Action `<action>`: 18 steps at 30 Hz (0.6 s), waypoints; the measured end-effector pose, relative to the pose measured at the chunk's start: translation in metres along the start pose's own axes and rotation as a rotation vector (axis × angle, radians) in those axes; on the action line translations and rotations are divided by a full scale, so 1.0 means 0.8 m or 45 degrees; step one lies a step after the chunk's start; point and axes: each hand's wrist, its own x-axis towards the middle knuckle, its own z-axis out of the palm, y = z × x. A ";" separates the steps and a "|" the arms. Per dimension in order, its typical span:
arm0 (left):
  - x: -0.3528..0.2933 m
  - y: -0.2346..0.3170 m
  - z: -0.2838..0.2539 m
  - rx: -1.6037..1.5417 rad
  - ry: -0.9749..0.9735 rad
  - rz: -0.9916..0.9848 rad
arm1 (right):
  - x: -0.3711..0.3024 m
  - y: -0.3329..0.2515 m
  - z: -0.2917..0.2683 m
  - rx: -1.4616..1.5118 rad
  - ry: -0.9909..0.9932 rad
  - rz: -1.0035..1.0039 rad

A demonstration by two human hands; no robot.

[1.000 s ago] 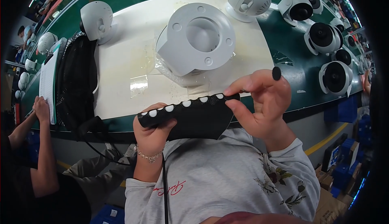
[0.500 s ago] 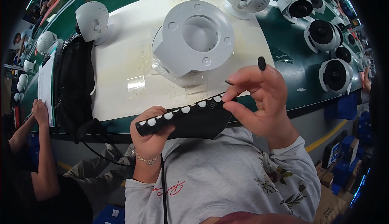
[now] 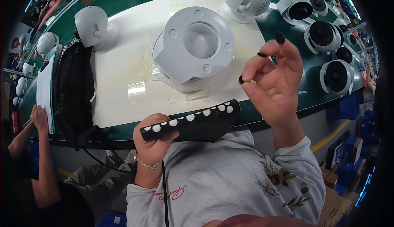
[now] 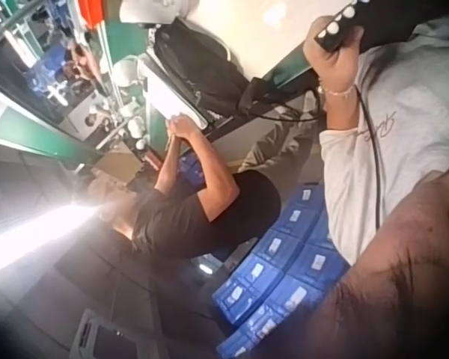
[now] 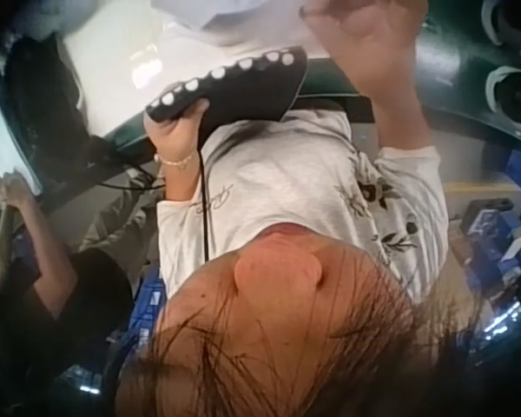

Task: Placing small black rubber plugs into the holes on the base of white security camera housings at an assembly line.

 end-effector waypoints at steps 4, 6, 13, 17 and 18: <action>0.004 -0.003 -0.002 0.070 -0.065 0.028 | 0.015 -0.001 -0.004 -0.096 0.128 0.078; 0.006 0.000 0.001 0.061 -0.043 0.001 | 0.024 -0.003 -0.007 -0.086 0.210 0.098; 0.030 0.021 0.014 0.243 -0.205 0.039 | 0.089 0.026 -0.027 -0.216 0.028 0.000; 0.045 0.030 0.023 0.277 -0.158 -0.023 | 0.109 0.032 0.003 0.406 0.157 0.363; 0.046 0.029 0.027 0.283 -0.152 -0.018 | 0.112 0.037 0.001 0.412 0.150 0.358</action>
